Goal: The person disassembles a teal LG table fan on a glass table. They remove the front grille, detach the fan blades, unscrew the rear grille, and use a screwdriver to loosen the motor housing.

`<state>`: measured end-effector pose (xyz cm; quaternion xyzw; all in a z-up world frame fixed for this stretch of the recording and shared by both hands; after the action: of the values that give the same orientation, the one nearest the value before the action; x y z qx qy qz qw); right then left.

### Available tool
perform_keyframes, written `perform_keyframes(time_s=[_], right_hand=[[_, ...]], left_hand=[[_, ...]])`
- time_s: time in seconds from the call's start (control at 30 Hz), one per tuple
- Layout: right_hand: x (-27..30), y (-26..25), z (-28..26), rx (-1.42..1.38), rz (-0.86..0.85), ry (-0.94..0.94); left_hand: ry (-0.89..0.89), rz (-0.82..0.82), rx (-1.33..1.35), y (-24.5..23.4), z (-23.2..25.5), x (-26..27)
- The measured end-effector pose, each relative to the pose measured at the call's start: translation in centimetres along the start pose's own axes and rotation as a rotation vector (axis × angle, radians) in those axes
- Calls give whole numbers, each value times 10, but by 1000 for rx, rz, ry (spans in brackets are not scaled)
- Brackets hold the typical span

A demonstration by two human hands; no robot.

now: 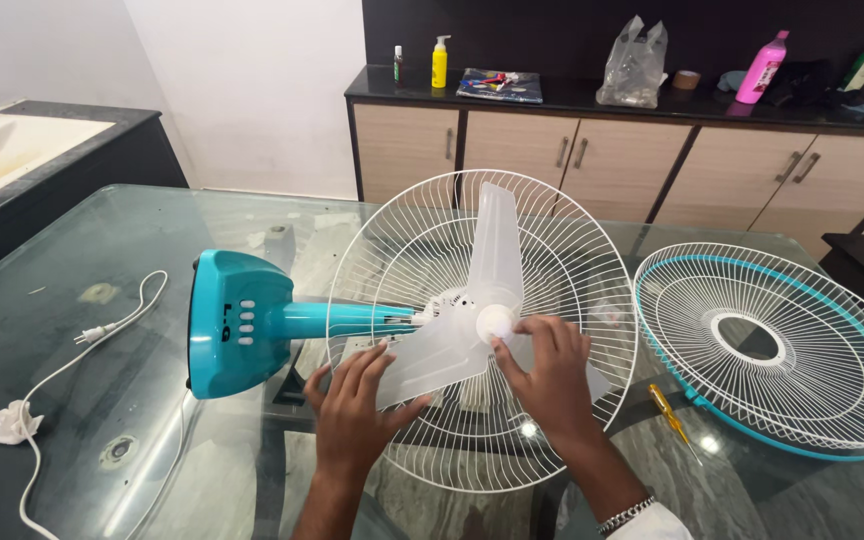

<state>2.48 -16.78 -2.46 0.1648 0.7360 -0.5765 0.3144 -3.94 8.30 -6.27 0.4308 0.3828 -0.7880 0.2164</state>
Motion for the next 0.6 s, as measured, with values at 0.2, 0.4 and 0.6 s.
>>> perform_keyframes(time_s=[0.2,0.4,0.6], right_hand=[[5,-4,-14,-114,208,-302],[4,7,-3,26,-120,65],[4,-3,-16,-44,178,-252]], left_hand=[[-119,66,96,4,-17,15],[-181,69,176,4,-23,18],[-166,66,200,3,-23,18]])
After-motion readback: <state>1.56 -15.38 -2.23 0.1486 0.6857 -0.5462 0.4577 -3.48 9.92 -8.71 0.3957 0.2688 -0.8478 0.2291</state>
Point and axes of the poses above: each hand's wrist, its own x-axis away from the middle knuckle, its own y-axis out of the palm, z = x × y, the point moved 4 cm from there along -x, towards the middle knuckle, and after that the axes turned 15 degrees about x, right-handed, at the moved point
